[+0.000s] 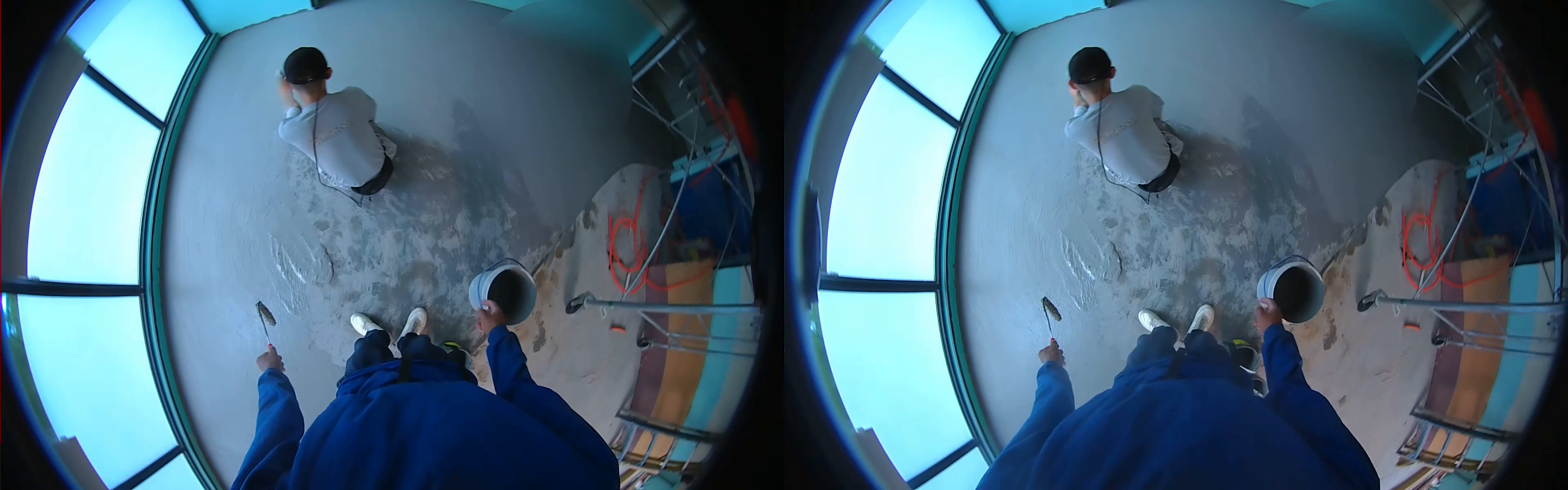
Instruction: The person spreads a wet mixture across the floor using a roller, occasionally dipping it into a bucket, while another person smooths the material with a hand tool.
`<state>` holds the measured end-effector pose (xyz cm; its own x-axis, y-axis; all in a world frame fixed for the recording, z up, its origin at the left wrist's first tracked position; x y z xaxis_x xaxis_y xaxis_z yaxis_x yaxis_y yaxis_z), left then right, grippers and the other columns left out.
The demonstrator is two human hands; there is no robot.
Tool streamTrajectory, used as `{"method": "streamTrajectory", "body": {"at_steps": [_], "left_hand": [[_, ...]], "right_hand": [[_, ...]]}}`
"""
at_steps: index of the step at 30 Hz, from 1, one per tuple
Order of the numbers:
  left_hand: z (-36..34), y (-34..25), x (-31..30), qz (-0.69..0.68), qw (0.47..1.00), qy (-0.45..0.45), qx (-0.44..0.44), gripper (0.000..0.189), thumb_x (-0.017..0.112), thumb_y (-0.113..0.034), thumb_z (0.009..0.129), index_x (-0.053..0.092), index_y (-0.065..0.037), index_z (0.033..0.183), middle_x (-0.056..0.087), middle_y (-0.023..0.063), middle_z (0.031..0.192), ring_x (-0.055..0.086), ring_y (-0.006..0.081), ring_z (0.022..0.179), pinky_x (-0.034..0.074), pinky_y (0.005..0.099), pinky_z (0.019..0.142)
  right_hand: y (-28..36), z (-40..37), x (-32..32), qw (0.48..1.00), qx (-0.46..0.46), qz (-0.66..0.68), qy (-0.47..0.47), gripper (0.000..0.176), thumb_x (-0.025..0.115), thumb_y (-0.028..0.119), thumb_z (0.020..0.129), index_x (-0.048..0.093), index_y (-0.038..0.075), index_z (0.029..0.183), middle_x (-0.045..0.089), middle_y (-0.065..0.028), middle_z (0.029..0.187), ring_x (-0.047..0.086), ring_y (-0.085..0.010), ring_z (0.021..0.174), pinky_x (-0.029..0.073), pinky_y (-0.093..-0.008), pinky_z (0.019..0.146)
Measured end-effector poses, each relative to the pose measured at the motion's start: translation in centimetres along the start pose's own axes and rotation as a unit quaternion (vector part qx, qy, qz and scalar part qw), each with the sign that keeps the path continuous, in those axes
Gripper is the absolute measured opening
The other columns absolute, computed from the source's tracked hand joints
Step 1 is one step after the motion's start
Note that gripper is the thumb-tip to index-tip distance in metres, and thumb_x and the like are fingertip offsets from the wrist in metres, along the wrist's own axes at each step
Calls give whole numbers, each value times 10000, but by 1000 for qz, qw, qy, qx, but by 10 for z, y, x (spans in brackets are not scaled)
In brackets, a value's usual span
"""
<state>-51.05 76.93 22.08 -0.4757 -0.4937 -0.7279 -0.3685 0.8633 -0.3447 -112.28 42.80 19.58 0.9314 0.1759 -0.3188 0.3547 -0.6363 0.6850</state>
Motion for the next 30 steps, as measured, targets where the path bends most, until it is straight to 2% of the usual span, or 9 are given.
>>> {"method": "streamTrajectory", "body": {"at_steps": [4,5,7,9,10,19,20,26,30], "left_hand": [[9,5,0,66,996,-16,52,565,510,-476,887,653,40,706,608,164,590,594,263,502,459,435,465],[51,22,12,167,972,-63,152,618,460,-516,906,581,-20,556,537,111,497,555,223,454,413,402,420],[56,26,20,119,974,-95,168,691,384,-552,910,594,18,582,555,151,510,534,262,442,397,440,464],[8,-23,6,93,963,-102,230,541,446,-444,876,624,30,683,578,207,586,567,329,542,414,452,548],[-4,-36,2,101,978,-40,179,429,461,-365,830,640,23,800,613,268,793,606,420,761,445,494,690],[-22,-116,56,-60,983,-50,167,311,541,-304,824,656,-26,898,637,225,819,621,394,783,471,454,711],[-13,-119,72,-53,976,-97,187,312,569,-314,823,679,-54,955,656,175,751,646,314,704,484,418,657],[-1,-208,111,-162,977,-93,102,336,633,-308,770,684,-70,1002,668,184,809,660,310,754,501,387,710],[56,-265,167,-156,977,-141,36,285,644,-233,775,678,-81,1013,657,159,929,628,327,874,482,398,760]], "right_hand": [[45,13,56,994,-54,-61,72,313,577,105,819,554,36,1124,534,-62,611,501,-138,434,419,-302,377],[74,6,72,988,-80,-105,79,304,570,108,829,555,26,1121,531,-58,595,511,-127,455,427,-302,395],[103,-1,107,972,-140,-142,128,304,564,116,841,562,27,1132,555,-56,628,538,-122,494,453,-288,443],[130,-16,149,960,-149,-173,165,328,581,154,823,574,22,1124,603,-85,736,582,-142,543,484,-297,491],[143,-24,172,954,-160,-185,176,342,589,173,814,580,19,1120,627,-100,791,604,-153,568,500,-301,515],[219,-76,392,827,-202,-271,450,335,604,260,850,605,21,1084,602,-60,740,579,-120,578,490,-261,518],[221,-73,415,822,-184,-274,465,332,592,268,860,605,21,1081,589,-49,723,567,-110,570,475,-252,509],[221,-17,556,750,6,-428,504,439,546,439,871,614,58,1079,621,-61,780,584,-128,602,484,-273,484],[214,68,655,711,-60,-462,527,428,540,426,861,623,55,1057,634,-70,794,603,-154,643,493,-273,552]]}}
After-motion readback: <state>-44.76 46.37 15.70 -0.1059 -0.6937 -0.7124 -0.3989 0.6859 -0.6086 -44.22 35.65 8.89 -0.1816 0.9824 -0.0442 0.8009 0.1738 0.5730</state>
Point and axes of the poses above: each hand's wrist, its own z-axis towards the middle knuckle, its own x-axis out of the palm, y = z × x, the point moved 5 cm from there along z, towards the middle knuckle
